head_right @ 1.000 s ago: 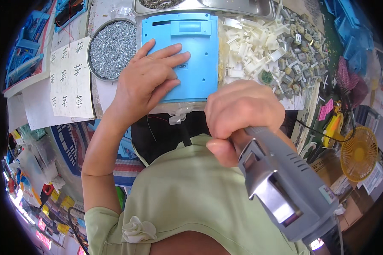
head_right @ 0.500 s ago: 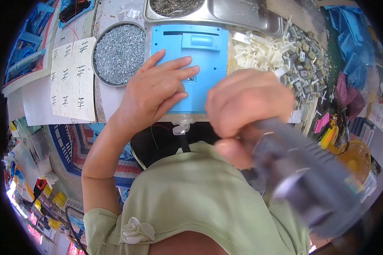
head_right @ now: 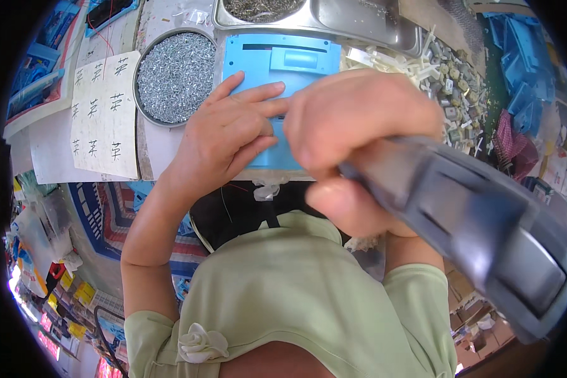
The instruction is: Assembling electronic components by soldering wires and installing them into a blue plastic casing.
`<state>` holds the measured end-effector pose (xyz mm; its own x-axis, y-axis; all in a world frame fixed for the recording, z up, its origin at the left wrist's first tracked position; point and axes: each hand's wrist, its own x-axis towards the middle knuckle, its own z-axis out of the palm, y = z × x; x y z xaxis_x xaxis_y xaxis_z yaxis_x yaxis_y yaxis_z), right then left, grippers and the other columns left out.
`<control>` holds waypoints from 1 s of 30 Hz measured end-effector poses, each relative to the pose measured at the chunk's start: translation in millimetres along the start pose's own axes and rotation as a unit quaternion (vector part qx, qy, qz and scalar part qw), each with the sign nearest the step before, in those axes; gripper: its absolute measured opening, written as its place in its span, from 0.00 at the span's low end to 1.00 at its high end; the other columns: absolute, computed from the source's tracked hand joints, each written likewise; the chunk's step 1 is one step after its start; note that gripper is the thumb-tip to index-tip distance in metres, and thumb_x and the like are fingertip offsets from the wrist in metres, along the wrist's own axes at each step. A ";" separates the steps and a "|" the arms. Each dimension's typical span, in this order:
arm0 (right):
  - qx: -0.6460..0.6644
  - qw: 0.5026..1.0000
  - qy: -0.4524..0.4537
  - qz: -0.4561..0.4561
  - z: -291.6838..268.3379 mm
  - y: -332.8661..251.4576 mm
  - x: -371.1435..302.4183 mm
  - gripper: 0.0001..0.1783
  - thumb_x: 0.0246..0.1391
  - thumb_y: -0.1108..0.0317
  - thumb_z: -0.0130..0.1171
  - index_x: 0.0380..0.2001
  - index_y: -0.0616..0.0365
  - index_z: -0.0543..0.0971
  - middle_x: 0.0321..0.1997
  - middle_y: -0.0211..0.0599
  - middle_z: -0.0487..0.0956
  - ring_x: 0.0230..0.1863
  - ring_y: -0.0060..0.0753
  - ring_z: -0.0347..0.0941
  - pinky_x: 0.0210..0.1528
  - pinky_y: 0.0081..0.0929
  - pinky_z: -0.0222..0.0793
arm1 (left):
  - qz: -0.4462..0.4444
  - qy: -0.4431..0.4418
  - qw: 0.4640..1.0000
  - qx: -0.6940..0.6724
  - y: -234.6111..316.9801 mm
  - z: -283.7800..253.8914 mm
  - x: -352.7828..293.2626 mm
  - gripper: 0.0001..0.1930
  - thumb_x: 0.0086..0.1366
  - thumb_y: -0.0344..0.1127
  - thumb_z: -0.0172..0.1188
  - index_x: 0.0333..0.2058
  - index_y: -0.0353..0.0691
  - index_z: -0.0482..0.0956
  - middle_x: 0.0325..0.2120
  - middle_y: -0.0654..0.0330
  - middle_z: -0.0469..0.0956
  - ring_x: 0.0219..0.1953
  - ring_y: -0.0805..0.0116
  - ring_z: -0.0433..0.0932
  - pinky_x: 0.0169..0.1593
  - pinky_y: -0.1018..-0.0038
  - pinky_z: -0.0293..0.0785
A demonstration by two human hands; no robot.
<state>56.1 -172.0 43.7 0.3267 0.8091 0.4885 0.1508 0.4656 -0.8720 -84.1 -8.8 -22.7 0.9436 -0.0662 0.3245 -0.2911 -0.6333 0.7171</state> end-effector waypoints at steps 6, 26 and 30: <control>-0.003 1.000 0.004 -0.003 6.8 3.2 4.3 0.18 0.60 0.53 0.68 0.32 0.51 0.71 0.15 0.22 0.70 0.14 0.25 0.66 0.21 0.27 0.65 | 0.000 0.005 1.000 -0.012 -0.4 -0.5 2.0 0.06 0.60 0.31 0.66 0.34 0.41 0.78 0.49 0.63 0.84 0.61 0.58 0.77 0.68 0.48 0.62; -0.009 0.999 0.049 0.009 9.4 -8.4 -31.2 0.12 0.54 0.67 0.68 0.30 0.58 0.74 0.17 0.31 0.73 0.15 0.33 0.69 0.20 0.32 0.68 | -0.002 0.014 1.000 0.003 -3.3 3.4 0.2 0.05 0.62 0.31 0.66 0.33 0.41 0.78 0.51 0.62 0.84 0.60 0.58 0.78 0.67 0.49 0.63; -0.021 0.998 0.042 0.042 20.9 -7.4 -28.9 0.18 0.56 0.58 0.71 0.27 0.53 0.72 0.15 0.26 0.72 0.13 0.29 0.69 0.20 0.29 0.67 | -0.005 0.009 1.000 0.000 -0.4 2.5 -1.5 0.05 0.62 0.31 0.66 0.33 0.41 0.78 0.51 0.62 0.84 0.60 0.58 0.78 0.67 0.49 0.63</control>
<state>26.0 -191.4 36.7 0.4171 0.8105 0.4112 0.1577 0.3810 -0.9110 -85.0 -10.4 -25.0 0.9433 -0.0456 0.3288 -0.2817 -0.6341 0.7201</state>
